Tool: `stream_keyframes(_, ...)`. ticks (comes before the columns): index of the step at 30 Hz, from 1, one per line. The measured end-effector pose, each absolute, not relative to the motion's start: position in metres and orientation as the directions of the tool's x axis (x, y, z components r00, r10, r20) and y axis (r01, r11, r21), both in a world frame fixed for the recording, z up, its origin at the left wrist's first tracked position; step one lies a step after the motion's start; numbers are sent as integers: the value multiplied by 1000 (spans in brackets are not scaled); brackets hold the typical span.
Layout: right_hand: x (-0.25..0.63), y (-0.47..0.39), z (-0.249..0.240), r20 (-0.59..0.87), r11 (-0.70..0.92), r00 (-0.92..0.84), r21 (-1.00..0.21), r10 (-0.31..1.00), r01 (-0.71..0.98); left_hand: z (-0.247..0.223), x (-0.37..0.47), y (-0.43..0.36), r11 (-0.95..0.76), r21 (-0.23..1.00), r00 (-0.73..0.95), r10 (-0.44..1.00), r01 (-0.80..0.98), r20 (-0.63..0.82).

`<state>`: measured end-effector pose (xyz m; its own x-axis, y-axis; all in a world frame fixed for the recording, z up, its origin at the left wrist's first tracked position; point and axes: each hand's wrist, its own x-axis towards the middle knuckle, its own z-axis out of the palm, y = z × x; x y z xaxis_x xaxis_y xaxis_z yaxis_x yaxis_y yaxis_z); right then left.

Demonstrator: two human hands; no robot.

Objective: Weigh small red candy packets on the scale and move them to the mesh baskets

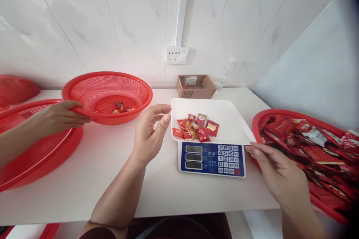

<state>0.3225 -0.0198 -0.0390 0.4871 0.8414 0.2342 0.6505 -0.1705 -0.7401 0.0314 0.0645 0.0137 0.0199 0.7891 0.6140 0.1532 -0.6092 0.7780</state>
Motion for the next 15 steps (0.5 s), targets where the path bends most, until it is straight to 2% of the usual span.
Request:
stream_keyframes(4,333,-19,-40,259,-200,492,-686,831,699,16,31,65,-601,767,43,792,225,609)
stream_keyframes(7,351,-17,-38,236,-287,542,-646,807,707,15,23,69,-553,728,80,815,405,574)
stream_keyframes(9,364,-14,-35,185,-345,576,-643,796,684,8,6,76,-494,632,122,835,597,537)
stream_keyframes(11,373,-11,-32,119,-358,563,-661,818,660,-3,-22,84,-404,459,141,851,791,505)
stream_keyframes(13,378,-8,-30,71,-336,512,-675,856,657,-17,-59,87,-243,308,76,880,920,468)
stream_keyframes(15,379,-5,-29,97,-290,470,-673,877,680,-29,-97,85,-70,235,-44,892,970,450)
